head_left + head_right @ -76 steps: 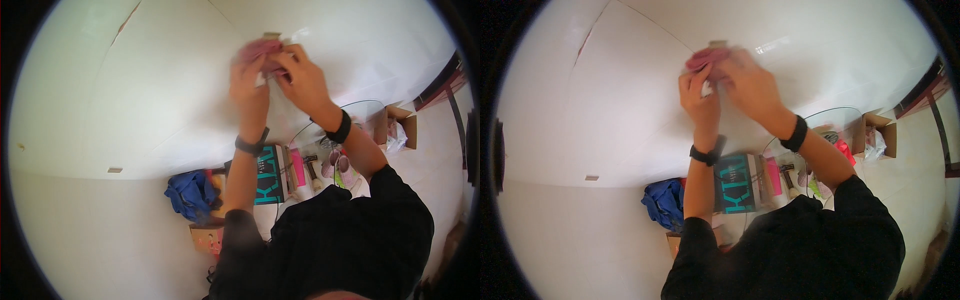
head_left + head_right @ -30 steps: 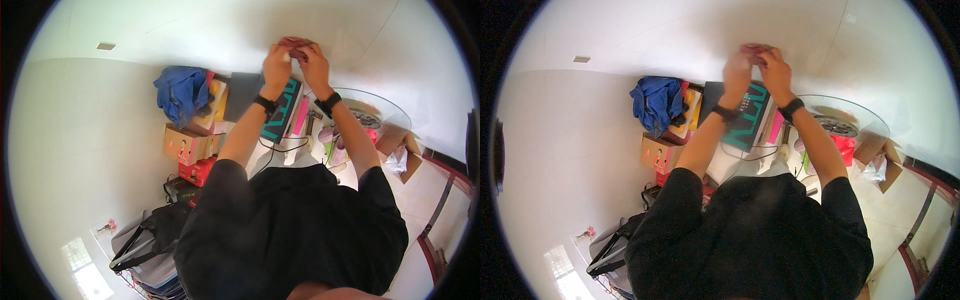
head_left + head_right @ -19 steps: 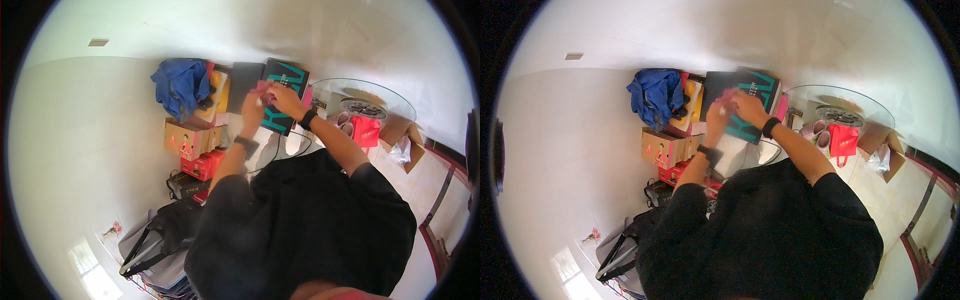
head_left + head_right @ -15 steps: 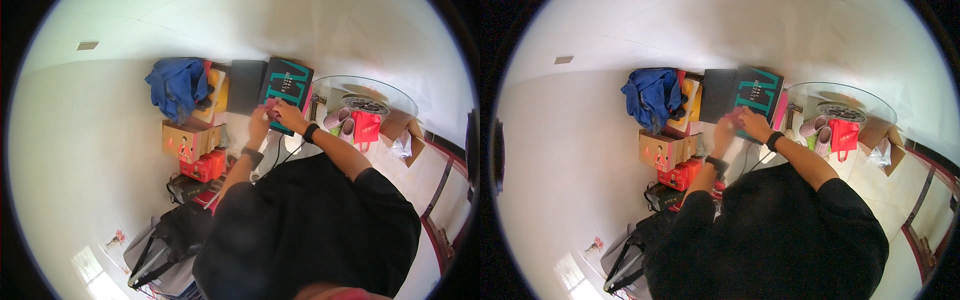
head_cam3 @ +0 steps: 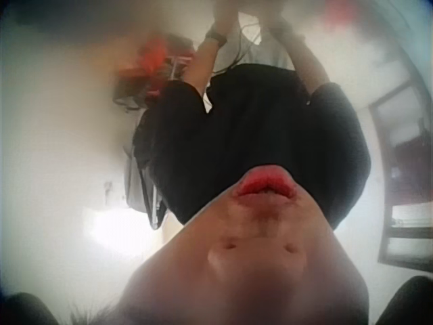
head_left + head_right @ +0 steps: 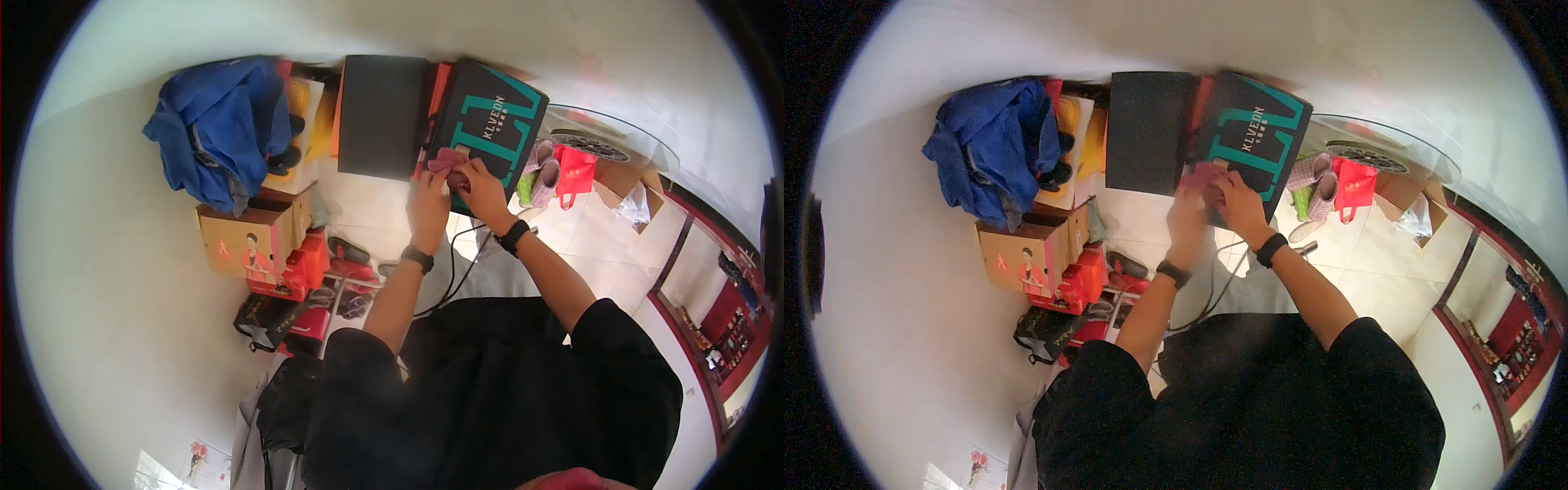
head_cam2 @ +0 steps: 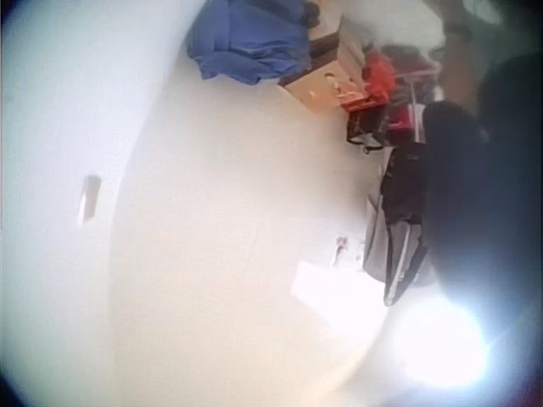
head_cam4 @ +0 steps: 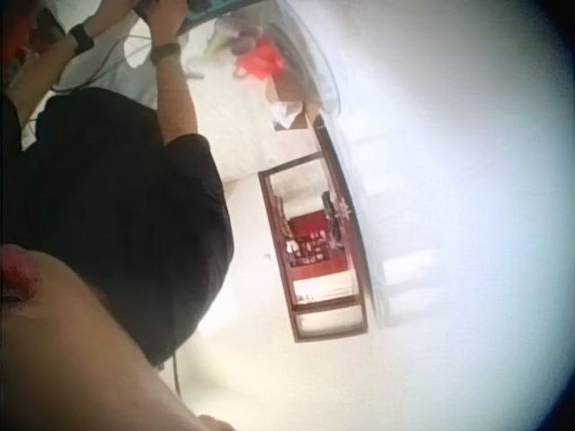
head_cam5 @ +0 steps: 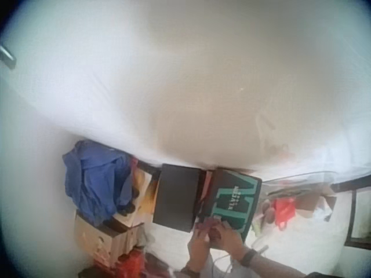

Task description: The person applies a substance from a tube to a wall seam and wipes it with a cloth, then moves several cardboard boxes on the floor before returning to the wall seam with the cloth and tube.

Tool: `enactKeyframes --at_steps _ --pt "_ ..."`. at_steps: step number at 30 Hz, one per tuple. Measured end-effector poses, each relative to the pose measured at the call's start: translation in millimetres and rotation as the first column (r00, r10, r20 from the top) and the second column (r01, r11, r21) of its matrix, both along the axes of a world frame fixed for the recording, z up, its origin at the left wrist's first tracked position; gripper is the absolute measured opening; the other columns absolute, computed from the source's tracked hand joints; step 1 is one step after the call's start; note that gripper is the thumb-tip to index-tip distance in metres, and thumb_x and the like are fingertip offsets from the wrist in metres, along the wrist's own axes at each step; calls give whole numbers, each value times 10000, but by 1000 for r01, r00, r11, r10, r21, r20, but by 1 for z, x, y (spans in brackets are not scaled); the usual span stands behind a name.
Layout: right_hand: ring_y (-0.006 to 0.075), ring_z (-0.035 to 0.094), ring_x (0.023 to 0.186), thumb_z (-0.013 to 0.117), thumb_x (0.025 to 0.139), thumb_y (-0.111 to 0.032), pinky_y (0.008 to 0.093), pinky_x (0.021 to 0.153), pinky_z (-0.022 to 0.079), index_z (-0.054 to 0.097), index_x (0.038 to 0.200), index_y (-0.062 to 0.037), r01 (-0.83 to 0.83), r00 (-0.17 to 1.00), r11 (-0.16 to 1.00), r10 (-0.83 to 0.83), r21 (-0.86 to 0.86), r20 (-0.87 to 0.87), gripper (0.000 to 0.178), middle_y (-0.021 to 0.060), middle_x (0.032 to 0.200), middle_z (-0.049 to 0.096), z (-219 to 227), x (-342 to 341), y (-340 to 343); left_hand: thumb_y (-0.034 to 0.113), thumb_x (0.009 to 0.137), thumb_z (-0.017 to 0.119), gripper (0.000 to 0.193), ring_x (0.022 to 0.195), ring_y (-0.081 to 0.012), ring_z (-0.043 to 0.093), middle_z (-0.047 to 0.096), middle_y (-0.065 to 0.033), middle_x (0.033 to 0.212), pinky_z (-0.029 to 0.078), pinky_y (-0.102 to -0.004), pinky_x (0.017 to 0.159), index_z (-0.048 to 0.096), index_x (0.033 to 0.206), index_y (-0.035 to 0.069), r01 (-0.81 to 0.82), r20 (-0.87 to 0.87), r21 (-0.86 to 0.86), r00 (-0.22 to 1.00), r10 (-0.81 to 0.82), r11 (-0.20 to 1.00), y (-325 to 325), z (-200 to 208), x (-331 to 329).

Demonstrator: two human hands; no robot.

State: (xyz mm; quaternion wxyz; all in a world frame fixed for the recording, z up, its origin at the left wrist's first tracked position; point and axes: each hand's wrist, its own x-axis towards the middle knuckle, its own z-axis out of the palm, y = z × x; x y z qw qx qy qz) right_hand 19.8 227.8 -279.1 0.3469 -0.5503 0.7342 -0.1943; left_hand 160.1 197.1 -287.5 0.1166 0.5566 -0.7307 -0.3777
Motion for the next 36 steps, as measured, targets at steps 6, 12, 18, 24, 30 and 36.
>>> enactKeyframes --at_steps 6,12,18,24,30,36 --pt "336 628 865 644 763 -28 372 709 527 589 1102 -97 136 987 987 -142 -87 -71 351 114 1058 566 8 -12 -56 -2 754 605 421 919 -326 591 546 -87 1060 511 -426 733 568 1149 139 -40 -180 -100 983 21 994 -61 2 -28" --pt "384 583 940 618 755 -10 401 779 500 567 1127 -81 309 942 940 -323 -142 -92 382 158 1086 556 1 -49 -45 14 754 607 302 873 -315 610 551 -97 961 512 -417 707 601 1041 109 63 -266 -93 960 -86 994 -77 -4 -86" --pt "402 553 976 611 746 31 426 828 471 543 1155 -41 352 912 928 -369 -119 -179 421 193 1063 543 -4 -60 25 43 777 590 245 868 -301 615 547 -95 942 516 -409 690 594 1011 117 261 -256 -22 932 -258 965 -31 -8 -99" --pt "314 632 872 648 744 46 347 712 528 564 1128 -45 407 913 913 -408 36 21 404 146 1041 546 8 -7 58 13 754 593 322 893 -295 615 555 -76 966 514 -413 692 597 1053 132 301 -216 73 936 -280 951 4 3 -39" --pt "357 612 841 670 744 -32 400 687 530 588 1105 -99 220 971 975 -216 -34 103 376 119 1066 552 10 10 27 -12 740 578 405 945 -316 596 565 -81 1014 505 -420 713 595 1110 152 159 2 43 987 -159 986 -4 10 0" --pt "348 619 881 660 766 -97 404 700 536 596 1095 -147 190 981 960 -175 -205 89 339 103 1093 555 -5 -16 -13 -2 748 641 360 946 -353 590 595 -124 995 484 -392 794 617 1088 114 57 35 -112 998 -53 992 -41 10 -34"
